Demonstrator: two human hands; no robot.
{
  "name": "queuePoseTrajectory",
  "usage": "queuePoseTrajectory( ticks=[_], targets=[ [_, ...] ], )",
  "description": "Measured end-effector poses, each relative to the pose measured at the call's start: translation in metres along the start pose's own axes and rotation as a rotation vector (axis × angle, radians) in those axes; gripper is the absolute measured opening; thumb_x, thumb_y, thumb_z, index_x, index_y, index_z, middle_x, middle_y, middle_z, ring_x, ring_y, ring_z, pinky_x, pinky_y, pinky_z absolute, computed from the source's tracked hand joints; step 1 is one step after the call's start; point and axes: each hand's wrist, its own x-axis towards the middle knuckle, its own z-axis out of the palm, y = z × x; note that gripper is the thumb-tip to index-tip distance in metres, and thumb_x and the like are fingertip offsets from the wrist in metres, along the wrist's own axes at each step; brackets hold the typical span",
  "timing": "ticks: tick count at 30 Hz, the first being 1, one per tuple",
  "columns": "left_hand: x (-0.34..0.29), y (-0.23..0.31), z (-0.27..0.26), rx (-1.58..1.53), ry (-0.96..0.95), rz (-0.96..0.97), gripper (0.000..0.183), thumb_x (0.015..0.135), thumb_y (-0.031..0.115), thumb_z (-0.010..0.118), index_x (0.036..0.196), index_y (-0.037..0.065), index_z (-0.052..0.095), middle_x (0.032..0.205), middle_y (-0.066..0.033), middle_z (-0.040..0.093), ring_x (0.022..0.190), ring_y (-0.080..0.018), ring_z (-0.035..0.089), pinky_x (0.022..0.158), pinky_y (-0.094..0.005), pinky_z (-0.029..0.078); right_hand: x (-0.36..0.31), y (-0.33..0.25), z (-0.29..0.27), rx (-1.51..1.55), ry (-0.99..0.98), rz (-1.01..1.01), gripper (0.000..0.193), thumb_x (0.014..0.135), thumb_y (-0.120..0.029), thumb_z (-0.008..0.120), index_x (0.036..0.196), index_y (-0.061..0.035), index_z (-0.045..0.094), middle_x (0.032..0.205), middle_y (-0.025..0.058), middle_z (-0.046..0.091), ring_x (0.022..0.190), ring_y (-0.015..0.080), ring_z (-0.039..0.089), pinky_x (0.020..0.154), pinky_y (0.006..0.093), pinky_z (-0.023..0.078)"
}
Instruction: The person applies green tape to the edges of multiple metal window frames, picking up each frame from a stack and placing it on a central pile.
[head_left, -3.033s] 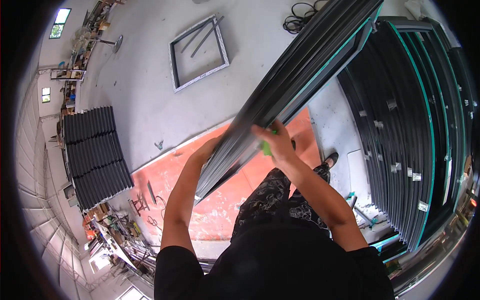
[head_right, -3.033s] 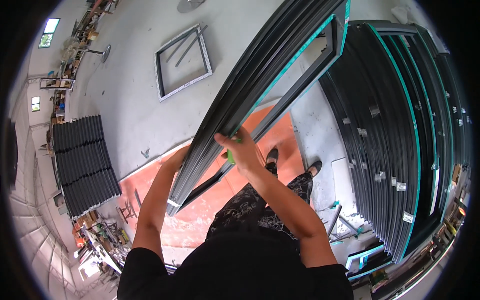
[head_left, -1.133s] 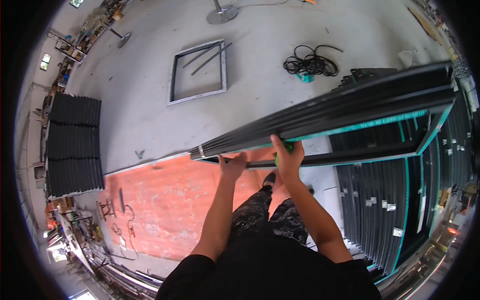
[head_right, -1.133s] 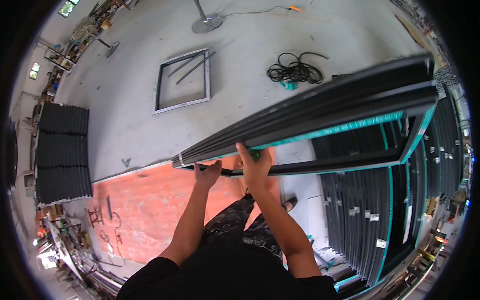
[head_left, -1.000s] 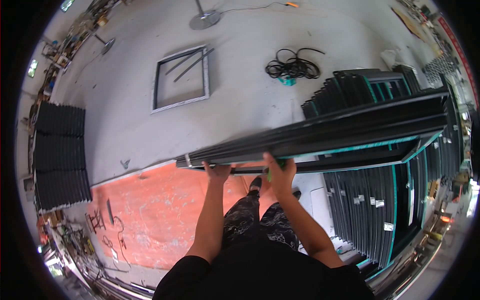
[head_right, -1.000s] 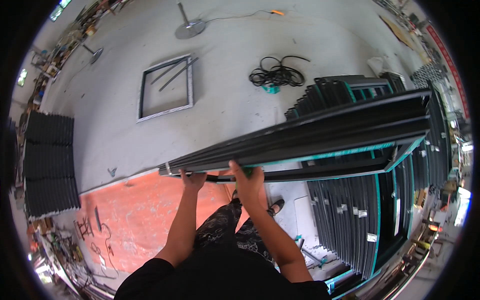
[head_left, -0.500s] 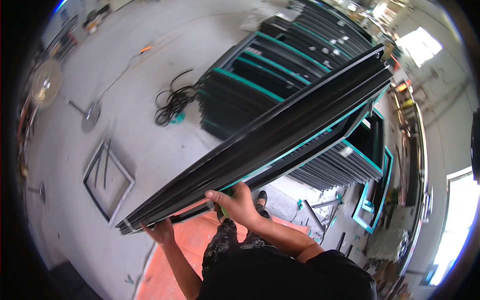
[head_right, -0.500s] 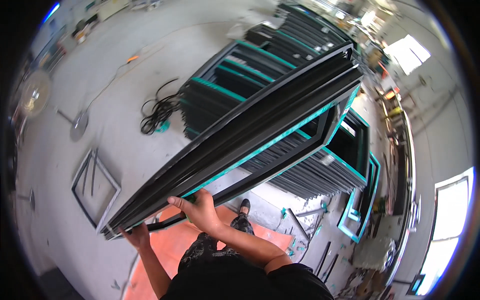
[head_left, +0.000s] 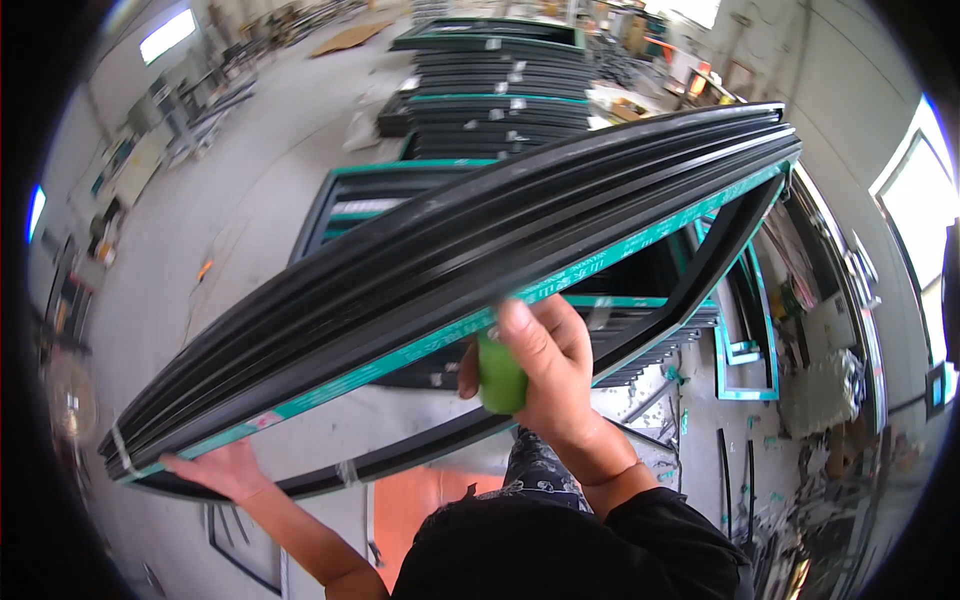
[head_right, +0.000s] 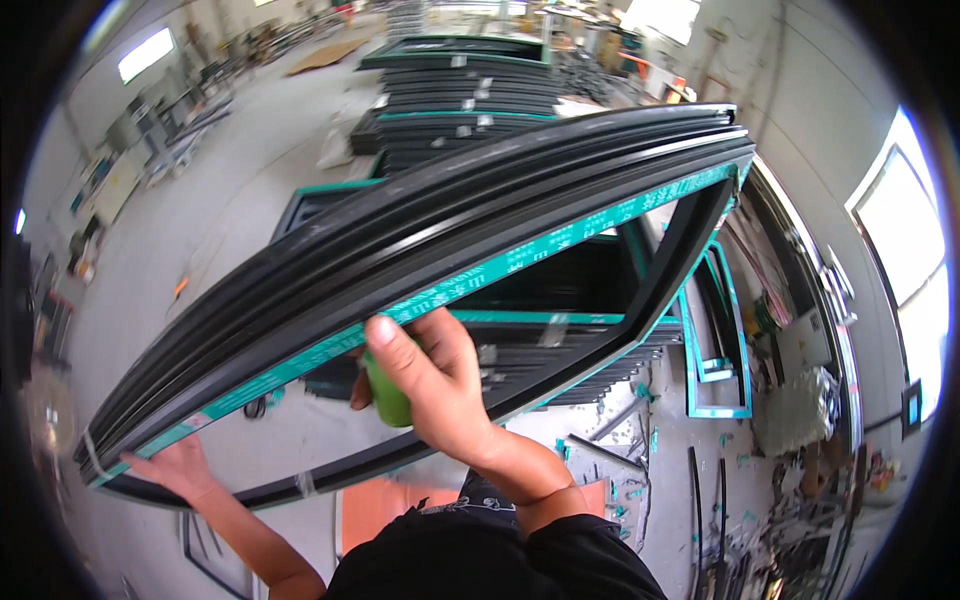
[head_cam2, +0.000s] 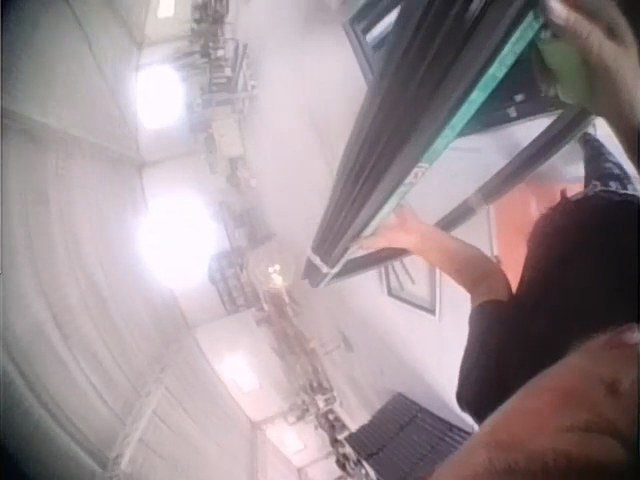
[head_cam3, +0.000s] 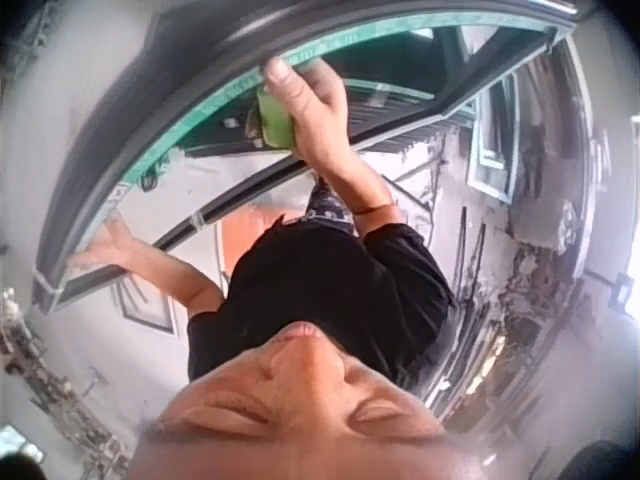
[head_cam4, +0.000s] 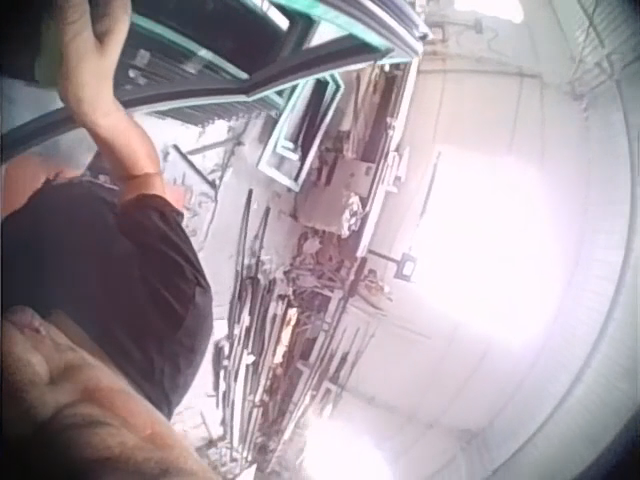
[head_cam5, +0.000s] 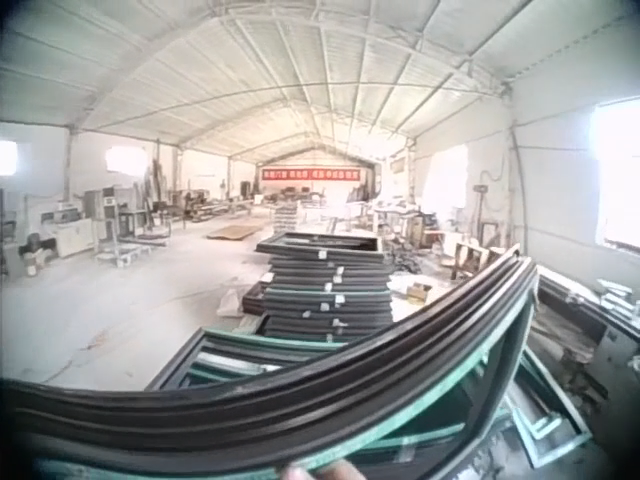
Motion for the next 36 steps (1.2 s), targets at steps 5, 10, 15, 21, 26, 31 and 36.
queuePoseTrajectory(
  ticks=[5,10,15,21,26,31,36],
  targets=[
    [-0.017,-0.1,0.165,0.108,0.035,0.128,0.061,0.091,0.044,0.044,0.137,0.006,0.037,0.143,-0.0136,0.034,0.13,-0.034,0.033,0.106,-0.0523,0.029,0.049,-0.066,-0.082,0.091,-0.004,-0.145,0.036,0.093,-0.027,0.053,0.115,0.0006,0.044,0.105,0.0169,0.056,0.07,0.0225,0.061,0.058,0.0326,0.051],
    [-0.006,-0.171,0.23,0.367,0.054,0.344,0.062,0.092,0.045,0.035,0.136,0.001,0.036,0.139,-0.0179,0.037,0.124,-0.0326,0.04,0.104,-0.0499,0.033,0.082,-0.101,-0.134,0.187,0.046,-0.272,0.032,0.092,-0.018,0.053,0.118,-0.0022,0.042,0.103,0.0164,0.058,0.073,0.0232,0.061,0.064,0.0361,0.052],
    [0.019,-0.236,0.261,0.179,-0.126,0.204,0.062,0.088,0.051,0.044,0.133,0.007,0.043,0.135,-0.0101,0.044,0.121,-0.0265,0.042,0.106,-0.0415,0.03,0.113,-0.109,-0.155,-0.011,0.351,-0.361,0.036,0.094,-0.039,0.045,0.106,-0.0062,0.048,0.081,0.0099,0.059,0.06,0.0185,0.055,0.049,0.0302,0.045],
    [0.056,-0.274,0.266,-0.306,-0.488,-0.324,0.073,0.083,0.059,0.053,0.137,0.013,0.039,0.136,-0.0052,0.045,0.123,-0.0264,0.042,0.105,-0.0441,0.033,0.164,-0.097,-0.145,-0.109,0.693,-0.643,0.037,0.098,-0.034,0.041,0.118,-0.0045,0.049,0.091,0.0082,0.058,0.059,0.0103,0.047,0.045,0.022,0.034],
    [0.097,-0.298,0.267,-0.381,-0.741,-0.667,0.08,0.081,0.065,0.052,0.134,0.006,0.04,0.129,-0.0109,0.052,0.114,-0.0275,0.053,0.097,-0.0436,0.043,0.209,-0.094,-0.165,-0.058,0.516,-0.772,0.031,0.094,-0.029,0.053,0.107,-0.0016,0.057,0.092,0.0104,0.062,0.061,0.0129,0.049,0.046,0.0223,0.034],
    [0.136,-0.343,0.268,0.419,-1.106,-0.353,0.061,0.086,0.049,0.057,0.119,-0.002,0.049,0.118,-0.0164,0.058,0.107,-0.0291,0.058,0.092,-0.041,0.046,0.268,-0.101,-0.202,0.002,0.499,-0.672,0.026,0.092,-0.025,0.057,0.104,-0.0021,0.058,0.088,0.0088,0.063,0.074,0.0151,0.061,0.047,0.0234,0.036],
    [0.09,-0.392,0.154,1.348,-1.262,0.141,0.054,0.076,0.042,0.07,0.108,0.001,0.057,0.109,-0.0137,0.059,0.11,-0.0319,0.054,0.094,-0.043,0.042,0.346,-0.102,-0.241,0.004,0.512,-0.486,0.025,0.088,-0.022,0.064,0.105,-0.0047,0.059,0.09,0.0081,0.064,0.077,0.0173,0.063,0.049,0.0221,0.042]
  ],
)
